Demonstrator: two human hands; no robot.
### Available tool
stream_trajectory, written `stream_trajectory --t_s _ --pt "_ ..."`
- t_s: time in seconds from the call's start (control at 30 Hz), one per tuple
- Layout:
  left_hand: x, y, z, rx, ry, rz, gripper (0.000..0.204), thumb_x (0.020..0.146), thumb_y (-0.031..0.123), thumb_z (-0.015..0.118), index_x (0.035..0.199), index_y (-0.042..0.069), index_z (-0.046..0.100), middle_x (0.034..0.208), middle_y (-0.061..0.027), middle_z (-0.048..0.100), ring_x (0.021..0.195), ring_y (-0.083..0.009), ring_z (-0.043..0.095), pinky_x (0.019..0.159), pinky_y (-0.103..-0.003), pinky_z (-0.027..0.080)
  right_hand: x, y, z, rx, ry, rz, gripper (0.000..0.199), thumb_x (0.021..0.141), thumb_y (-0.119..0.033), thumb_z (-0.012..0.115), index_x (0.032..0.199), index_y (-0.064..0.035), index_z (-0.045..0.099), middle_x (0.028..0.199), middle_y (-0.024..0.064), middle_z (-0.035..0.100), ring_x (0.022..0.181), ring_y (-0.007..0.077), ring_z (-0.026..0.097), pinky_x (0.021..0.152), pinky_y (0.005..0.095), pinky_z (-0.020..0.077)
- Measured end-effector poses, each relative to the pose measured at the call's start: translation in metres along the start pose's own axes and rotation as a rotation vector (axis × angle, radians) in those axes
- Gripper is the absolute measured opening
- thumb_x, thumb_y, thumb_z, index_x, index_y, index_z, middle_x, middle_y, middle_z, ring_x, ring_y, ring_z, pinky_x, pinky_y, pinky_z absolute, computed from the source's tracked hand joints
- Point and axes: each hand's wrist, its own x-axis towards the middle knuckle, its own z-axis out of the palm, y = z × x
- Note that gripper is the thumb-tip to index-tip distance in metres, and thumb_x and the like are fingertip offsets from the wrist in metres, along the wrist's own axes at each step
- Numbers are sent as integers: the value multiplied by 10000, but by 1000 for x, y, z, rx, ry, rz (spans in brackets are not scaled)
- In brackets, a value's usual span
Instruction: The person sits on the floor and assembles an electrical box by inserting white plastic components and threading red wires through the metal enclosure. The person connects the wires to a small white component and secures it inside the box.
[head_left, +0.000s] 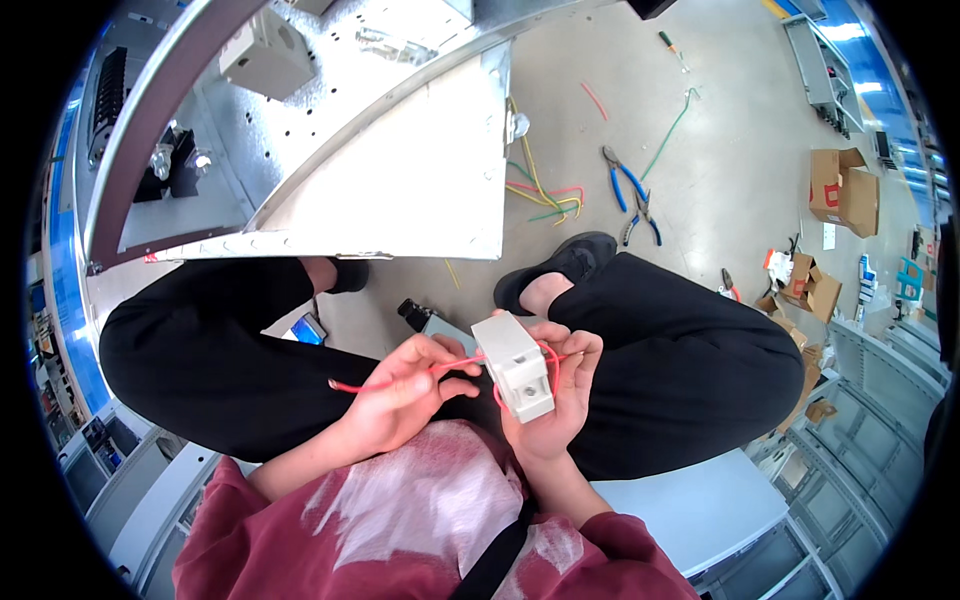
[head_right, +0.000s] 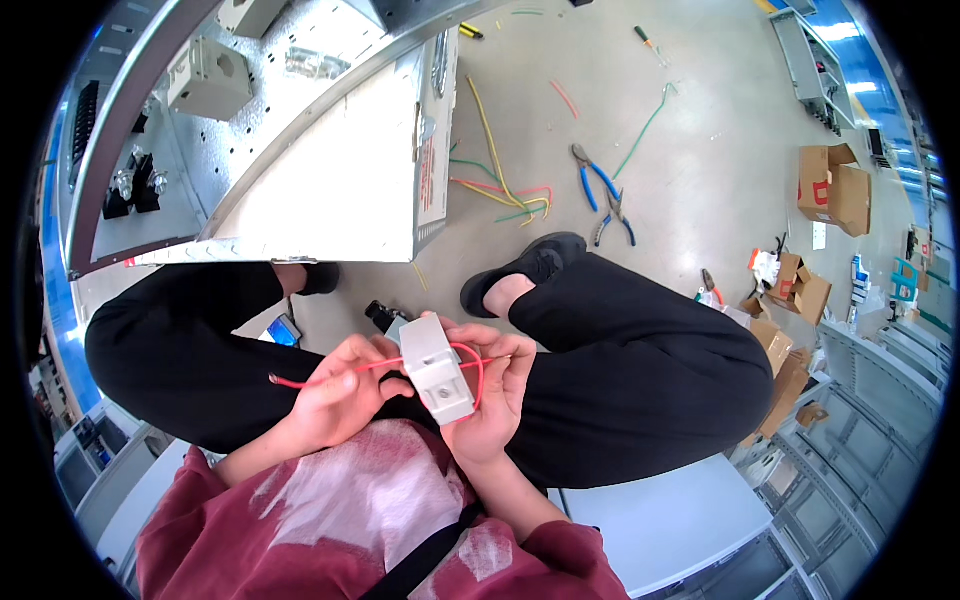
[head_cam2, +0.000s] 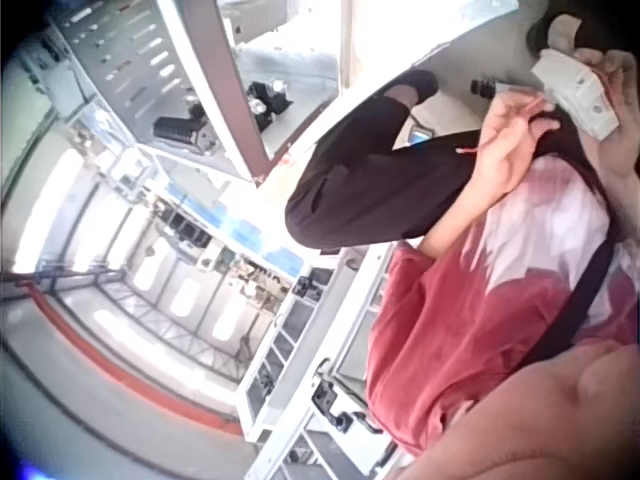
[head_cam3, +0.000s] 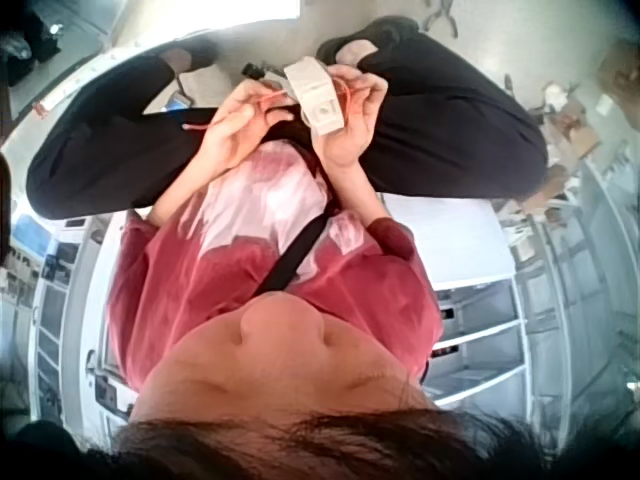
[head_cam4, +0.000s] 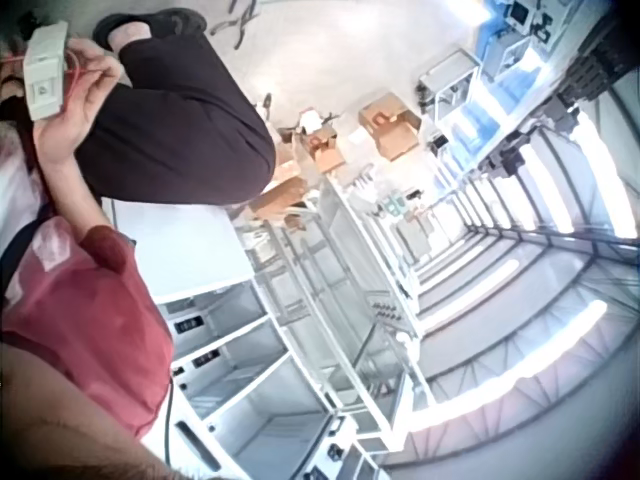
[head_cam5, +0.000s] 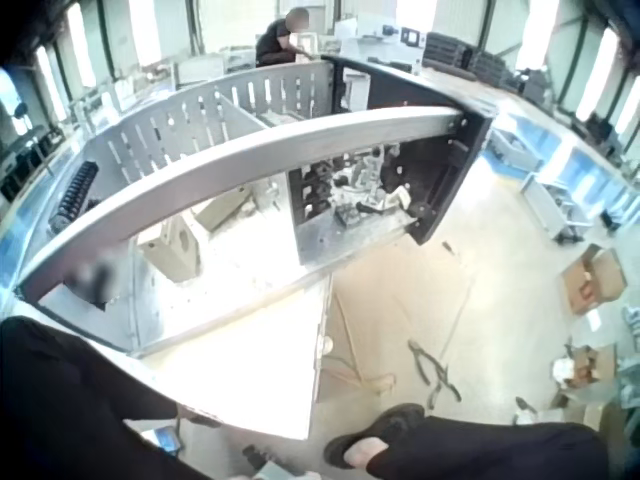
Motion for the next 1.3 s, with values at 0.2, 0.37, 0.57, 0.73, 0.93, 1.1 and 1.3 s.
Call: stream_trajectory --t_s 0.2,0.37,0.57,0.73,0.93,1.1,1.3 --pt "-26 53 50 1084 -587 -258 538 900 294 831 1347 46 662 1262 -131 652 1227 -320 623 1022 -422 502 12 -10 0 195 166 27 182 1174 -273 362 1192 -106 431 1295 179 628 1283 416 624 1096 520 508" --pt "-25 81 102 1693 -291 382 570 799 289 890 1267 33 689 1237 -144 640 1194 -344 629 962 -425 526 12 -3 -2 -57 116 -86 145 1163 -245 416 1192 -105 442 1303 154 584 1295 399 609 1081 536 510" --pt "41 41 76 1418 -31 34 1081 703 316 957 1579 43 386 1484 -221 471 1352 -384 554 1116 -457 482 3 -1 -1 -301 -84 -199 123 1135 -155 492 1147 -49 432 1308 207 573 1300 335 593 1133 464 463" --pt "37 18 54 1342 77 7 988 721 280 924 1546 25 444 1393 -216 578 1302 -349 603 1101 -431 487 4 -1 -14 -443 -112 -155 78 1115 -113 528 1134 -44 497 1261 166 603 1257 292 604 1071 409 480" --pt "45 32 71 1318 223 -205 951 733 237 892 1544 3 453 1207 -190 717 1133 -302 729 1003 -378 555 7 0 -14 -456 -32 -160 69 1077 -79 606 1095 -26 566 1131 132 650 1199 280 633 1042 399 499" --pt "43 24 50 1298 299 1 852 693 188 867 1463 29 538 1120 -170 758 1037 -236 770 958 -350 579 8 -4 -14 -425 -11 -139 50 1058 -36 623 1082 -18 583 1068 134 685 1107 286 682 1014 410 533" --pt "47 34 49 1324 285 20 833 652 192 877 1418 28 594 1126 -152 761 1042 -249 776 943 -351 590 14 -1 -13 -390 32 -150 52 1052 -24 627 1081 -17 585 1045 142 696 1059 285 700 990 414 558"
